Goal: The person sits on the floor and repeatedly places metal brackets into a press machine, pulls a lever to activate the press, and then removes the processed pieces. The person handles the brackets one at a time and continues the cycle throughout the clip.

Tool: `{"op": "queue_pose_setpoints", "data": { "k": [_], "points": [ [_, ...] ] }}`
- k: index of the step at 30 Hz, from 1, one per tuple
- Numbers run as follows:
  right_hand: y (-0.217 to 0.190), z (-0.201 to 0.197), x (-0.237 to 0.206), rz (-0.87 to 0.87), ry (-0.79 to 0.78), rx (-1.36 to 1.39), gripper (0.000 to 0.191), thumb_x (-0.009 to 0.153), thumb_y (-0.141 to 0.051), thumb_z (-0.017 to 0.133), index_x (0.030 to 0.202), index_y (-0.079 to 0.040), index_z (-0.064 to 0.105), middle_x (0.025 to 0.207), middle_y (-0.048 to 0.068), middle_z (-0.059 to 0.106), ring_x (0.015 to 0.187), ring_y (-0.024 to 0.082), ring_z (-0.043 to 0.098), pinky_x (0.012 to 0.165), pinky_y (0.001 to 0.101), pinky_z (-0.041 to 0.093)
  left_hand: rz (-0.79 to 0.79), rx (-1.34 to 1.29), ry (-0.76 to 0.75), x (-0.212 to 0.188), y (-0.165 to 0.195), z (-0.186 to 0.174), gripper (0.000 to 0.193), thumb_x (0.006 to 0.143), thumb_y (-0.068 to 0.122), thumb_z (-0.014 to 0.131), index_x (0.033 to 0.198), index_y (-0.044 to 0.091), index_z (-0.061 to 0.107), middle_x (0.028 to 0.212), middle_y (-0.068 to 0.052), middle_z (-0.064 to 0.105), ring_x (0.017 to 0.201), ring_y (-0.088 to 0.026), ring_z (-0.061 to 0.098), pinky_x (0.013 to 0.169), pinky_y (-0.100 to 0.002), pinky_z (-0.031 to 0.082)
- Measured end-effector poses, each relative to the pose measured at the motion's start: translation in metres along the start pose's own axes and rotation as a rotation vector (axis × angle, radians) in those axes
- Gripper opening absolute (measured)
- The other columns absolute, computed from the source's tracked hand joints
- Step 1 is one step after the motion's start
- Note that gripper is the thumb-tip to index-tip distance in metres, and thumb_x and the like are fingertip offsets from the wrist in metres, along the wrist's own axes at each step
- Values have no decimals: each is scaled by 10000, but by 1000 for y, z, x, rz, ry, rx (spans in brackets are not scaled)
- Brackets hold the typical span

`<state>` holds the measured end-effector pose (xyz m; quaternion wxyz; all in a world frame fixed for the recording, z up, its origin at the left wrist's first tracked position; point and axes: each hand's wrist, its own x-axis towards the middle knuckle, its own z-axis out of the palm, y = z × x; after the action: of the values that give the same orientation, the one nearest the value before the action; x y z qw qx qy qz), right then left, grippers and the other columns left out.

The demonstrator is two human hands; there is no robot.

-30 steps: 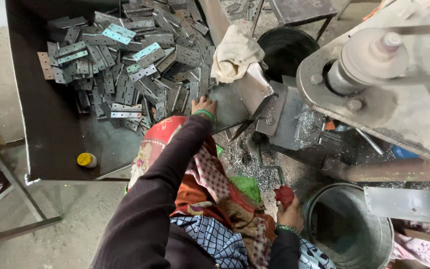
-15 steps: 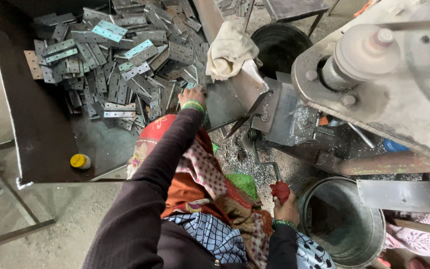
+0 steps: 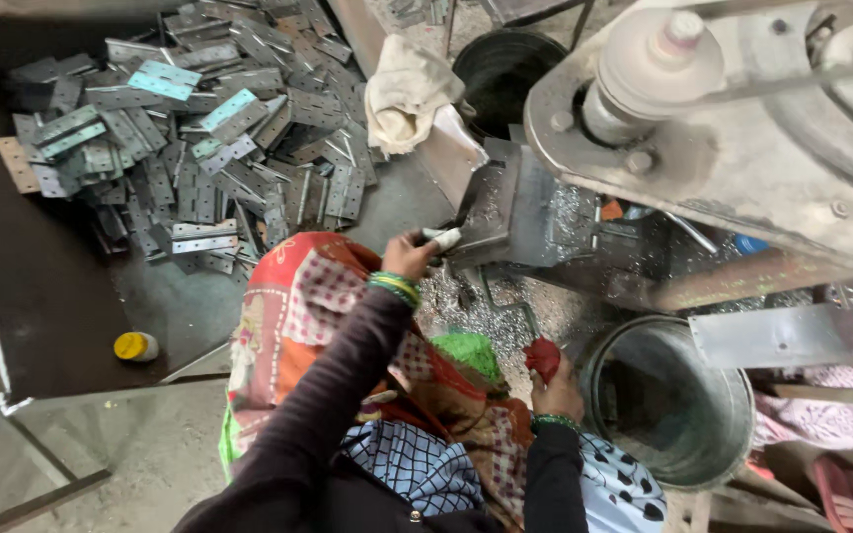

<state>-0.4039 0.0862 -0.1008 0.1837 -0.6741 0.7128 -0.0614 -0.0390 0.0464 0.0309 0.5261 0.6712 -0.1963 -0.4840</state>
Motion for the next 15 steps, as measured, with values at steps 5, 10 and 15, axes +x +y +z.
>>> {"op": "queue_pose_setpoints", "data": {
  "k": [5,10,15],
  "points": [
    [-5,-10,0,17,-18,31,755,837,-383,749,1491,-295,382,1279,177,662,1062,457,667,870,559,534,-138,-727,-3,16,-61,115,261,909,67,703,1169,55,683,969,-127,731,734,-206,664,564,-338,519],
    [-2,-8,0,81,-92,-22,731,896,-425,708,1531,-318,361,1189,206,708,1036,461,684,888,559,535,-105,-385,36,-11,-59,123,412,863,103,718,1255,55,602,1154,-176,718,864,-238,703,668,-391,581],
    [-2,-7,15,64,-167,-40,740,873,-423,720,1479,-212,351,1213,235,680,1049,474,671,877,566,528,368,588,43,-25,-12,115,613,887,404,740,1362,68,547,1306,-160,612,1211,-280,565,1086,-516,421]
  ]
}}
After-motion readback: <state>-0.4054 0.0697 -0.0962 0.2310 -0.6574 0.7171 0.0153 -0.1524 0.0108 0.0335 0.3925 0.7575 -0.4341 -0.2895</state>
